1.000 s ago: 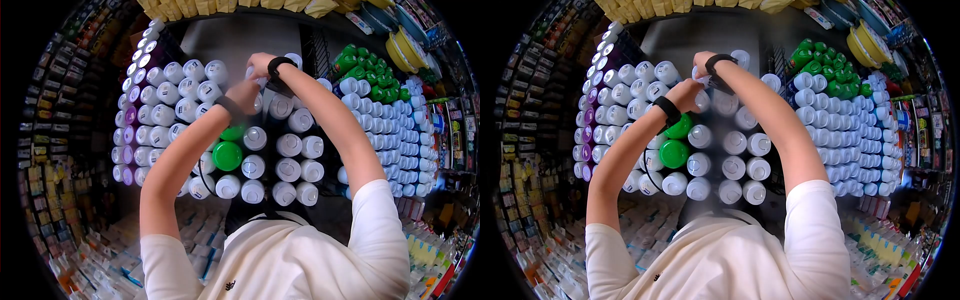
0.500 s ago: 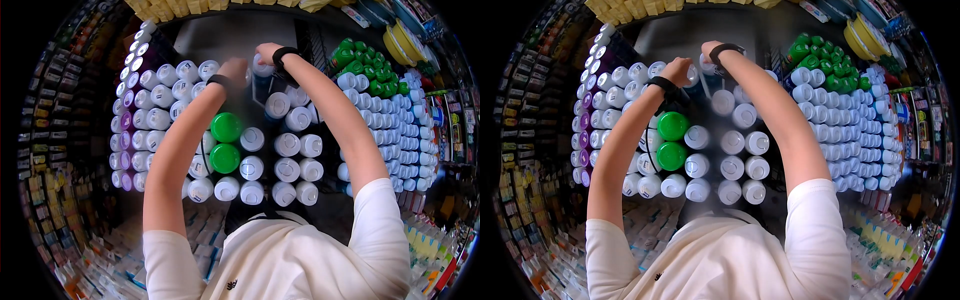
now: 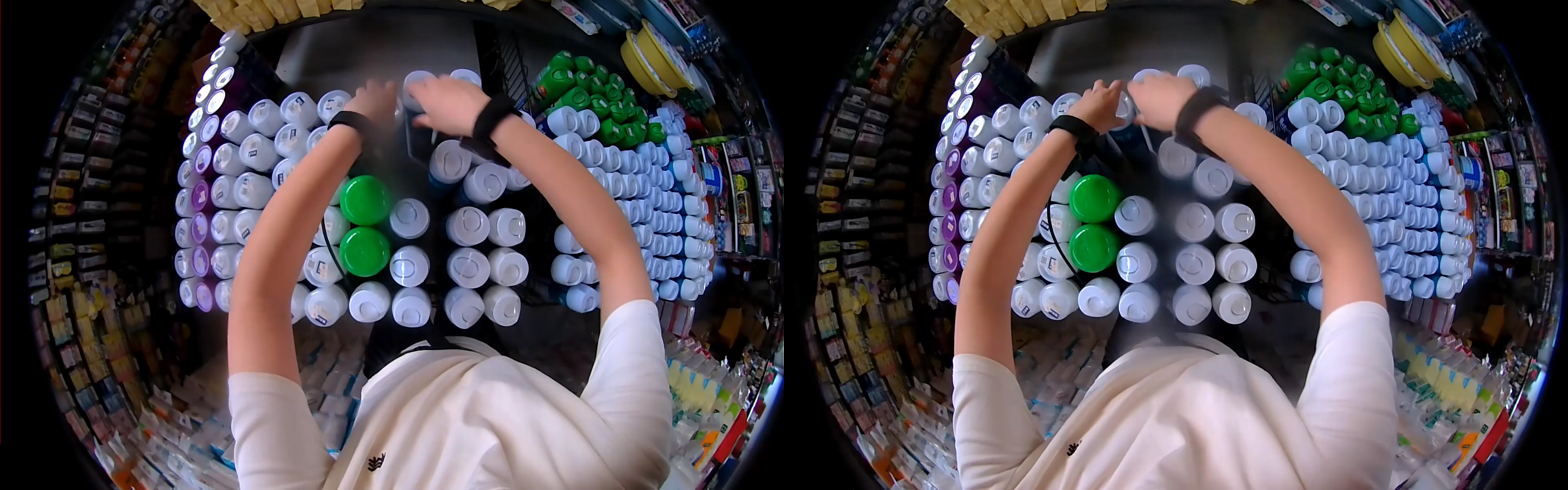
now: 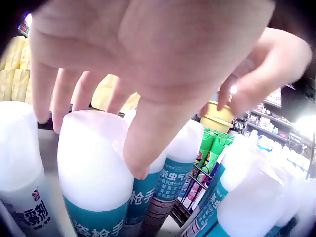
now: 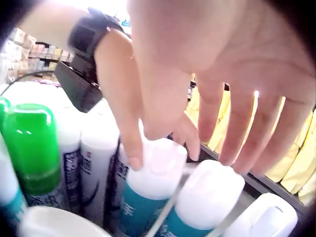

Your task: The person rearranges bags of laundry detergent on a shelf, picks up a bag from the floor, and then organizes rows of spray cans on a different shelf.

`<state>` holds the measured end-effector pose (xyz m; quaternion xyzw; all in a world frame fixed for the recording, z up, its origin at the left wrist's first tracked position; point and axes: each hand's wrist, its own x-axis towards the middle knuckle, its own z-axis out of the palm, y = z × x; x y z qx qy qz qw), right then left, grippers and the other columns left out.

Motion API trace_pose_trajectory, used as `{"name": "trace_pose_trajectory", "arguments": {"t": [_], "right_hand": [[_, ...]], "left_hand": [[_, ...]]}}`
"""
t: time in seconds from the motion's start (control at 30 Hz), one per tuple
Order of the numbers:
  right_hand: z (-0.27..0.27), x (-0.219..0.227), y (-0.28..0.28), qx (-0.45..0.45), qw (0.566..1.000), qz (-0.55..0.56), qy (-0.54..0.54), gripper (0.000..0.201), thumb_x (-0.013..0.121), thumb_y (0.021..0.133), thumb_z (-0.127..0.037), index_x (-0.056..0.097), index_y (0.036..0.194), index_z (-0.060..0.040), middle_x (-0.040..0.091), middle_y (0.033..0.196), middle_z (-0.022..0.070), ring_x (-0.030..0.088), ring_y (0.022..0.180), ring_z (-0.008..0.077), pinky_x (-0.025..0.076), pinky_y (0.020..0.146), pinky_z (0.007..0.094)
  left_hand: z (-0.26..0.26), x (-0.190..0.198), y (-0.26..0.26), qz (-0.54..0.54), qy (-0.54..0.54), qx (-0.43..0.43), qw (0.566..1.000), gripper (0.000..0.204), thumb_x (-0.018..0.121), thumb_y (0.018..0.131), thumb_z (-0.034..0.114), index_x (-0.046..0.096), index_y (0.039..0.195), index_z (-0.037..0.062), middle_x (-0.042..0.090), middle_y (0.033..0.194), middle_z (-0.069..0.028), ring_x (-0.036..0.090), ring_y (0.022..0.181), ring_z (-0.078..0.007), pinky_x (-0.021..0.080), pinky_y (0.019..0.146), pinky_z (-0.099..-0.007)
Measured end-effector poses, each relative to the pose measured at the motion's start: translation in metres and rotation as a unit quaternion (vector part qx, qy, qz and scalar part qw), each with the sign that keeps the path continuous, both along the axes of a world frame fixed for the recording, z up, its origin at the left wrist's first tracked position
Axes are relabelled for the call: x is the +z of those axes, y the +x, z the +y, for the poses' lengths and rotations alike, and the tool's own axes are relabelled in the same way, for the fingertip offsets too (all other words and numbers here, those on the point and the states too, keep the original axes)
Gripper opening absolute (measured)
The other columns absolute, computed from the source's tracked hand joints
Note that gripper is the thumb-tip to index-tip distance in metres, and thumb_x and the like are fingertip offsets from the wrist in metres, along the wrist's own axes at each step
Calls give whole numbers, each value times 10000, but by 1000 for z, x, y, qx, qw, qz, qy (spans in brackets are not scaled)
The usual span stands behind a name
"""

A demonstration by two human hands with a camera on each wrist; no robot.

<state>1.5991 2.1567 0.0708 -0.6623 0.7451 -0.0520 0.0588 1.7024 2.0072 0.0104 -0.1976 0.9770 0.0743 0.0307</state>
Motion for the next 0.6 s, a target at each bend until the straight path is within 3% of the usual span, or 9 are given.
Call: {"name": "trace_pose_trajectory", "arguments": {"t": [0.1, 0.2, 0.33, 0.4, 0.6], "right_hand": [[33, 10, 19, 5, 990, -33, 137, 430, 746, 747, -337, 611, 1049, -62, 679, 958, 160, 665, 910, 336, 533, 778, 456], [47, 3, 23, 37, 976, 48, 209, 530, 760, 722, -269, 566, 1182, -88, 641, 1019, 161, 643, 942, 331, 512, 757, 424], [50, -23, 22, 63, 984, 66, 155, 513, 781, 688, -232, 580, 1140, -98, 657, 970, 144, 655, 920, 319, 513, 750, 405], [47, -18, 26, 50, 985, 55, 158, 481, 778, 687, -207, 585, 1114, -98, 662, 936, 139, 657, 906, 316, 513, 764, 408], [49, -17, 30, 69, 984, 62, 149, 479, 779, 656, -153, 587, 1091, -93, 675, 916, 142, 657, 905, 328, 522, 767, 431]], "left_hand": [[12, 22, 7, 29, -26, -12, 999, 596, 772, 762, 258, 489, 1237, 37, 518, 1195, -294, 548, 1095, -476, 504, 885, -480], [31, 54, 22, 22, -39, -52, 998, 595, 757, 768, 303, 503, 1240, 45, 501, 1247, -241, 499, 1169, -428, 473, 913, -492], [69, 88, 61, 45, -31, -90, 994, 524, 723, 790, 333, 549, 1207, 66, 505, 1269, -158, 479, 1182, -371, 401, 980, -478], [77, 83, 80, 85, -23, -107, 990, 502, 716, 791, 339, 573, 1185, 64, 527, 1243, -128, 482, 1171, -347, 366, 1009, -456], [93, 87, 124, 42, 13, -170, 984, 479, 728, 778, 310, 601, 1163, 56, 565, 1184, -102, 494, 1163, -301, 358, 1017, -402]]}}
